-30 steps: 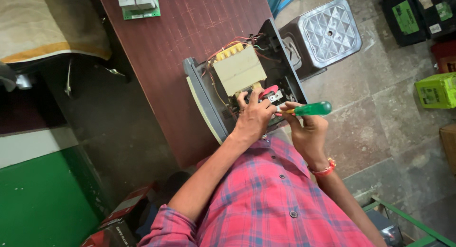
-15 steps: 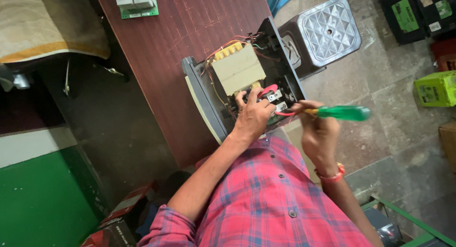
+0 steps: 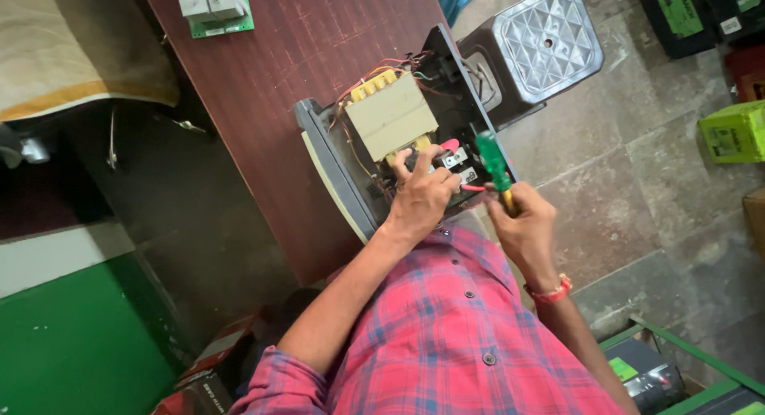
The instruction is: The person uses a screwdriver to tighten screws on terminals inside an open electrical device. They repeatedly adjust wires and secure connections within the device's internal compartment.
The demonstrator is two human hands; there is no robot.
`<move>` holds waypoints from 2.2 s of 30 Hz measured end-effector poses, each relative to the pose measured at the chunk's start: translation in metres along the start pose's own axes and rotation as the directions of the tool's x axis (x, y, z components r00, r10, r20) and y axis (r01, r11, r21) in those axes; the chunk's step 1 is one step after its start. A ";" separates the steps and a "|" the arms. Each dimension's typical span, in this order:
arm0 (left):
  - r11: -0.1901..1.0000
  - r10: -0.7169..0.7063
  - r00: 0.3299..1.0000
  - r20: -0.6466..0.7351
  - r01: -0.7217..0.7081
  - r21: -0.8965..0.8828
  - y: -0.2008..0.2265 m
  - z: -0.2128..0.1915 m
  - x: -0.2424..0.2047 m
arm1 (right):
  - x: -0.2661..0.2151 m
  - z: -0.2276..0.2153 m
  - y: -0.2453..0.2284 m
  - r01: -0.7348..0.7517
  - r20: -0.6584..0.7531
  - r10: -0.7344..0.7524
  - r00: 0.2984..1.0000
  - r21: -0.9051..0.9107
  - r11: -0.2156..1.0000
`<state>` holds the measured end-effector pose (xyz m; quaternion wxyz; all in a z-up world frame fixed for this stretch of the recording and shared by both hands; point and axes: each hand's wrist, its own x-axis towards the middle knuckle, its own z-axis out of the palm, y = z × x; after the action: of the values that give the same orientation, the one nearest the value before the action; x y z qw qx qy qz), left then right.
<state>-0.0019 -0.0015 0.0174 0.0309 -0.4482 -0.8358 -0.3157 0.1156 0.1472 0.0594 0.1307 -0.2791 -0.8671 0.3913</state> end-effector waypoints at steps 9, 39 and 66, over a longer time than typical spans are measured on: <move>0.999 0.024 0.999 -0.039 -0.023 0.025 0.000 0.002 0.005 | 0.007 0.028 0.021 -0.233 0.155 0.217 0.964 0.087 0.969; 0.894 -0.447 0.893 -0.051 0.447 -0.017 -0.260 -0.033 0.153 | -0.026 0.017 0.043 -0.061 0.005 0.061 0.998 0.002 0.998; 0.946 -0.323 0.872 -0.367 0.287 -0.151 -0.162 -0.080 0.107 | -0.010 -0.071 0.032 -0.004 -0.095 0.184 0.978 0.881 0.474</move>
<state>-0.2090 -0.0327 0.0359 0.1245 -0.2404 -0.8577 -0.4370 0.1675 0.2016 0.0814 0.3090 -0.2536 -0.5139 0.7590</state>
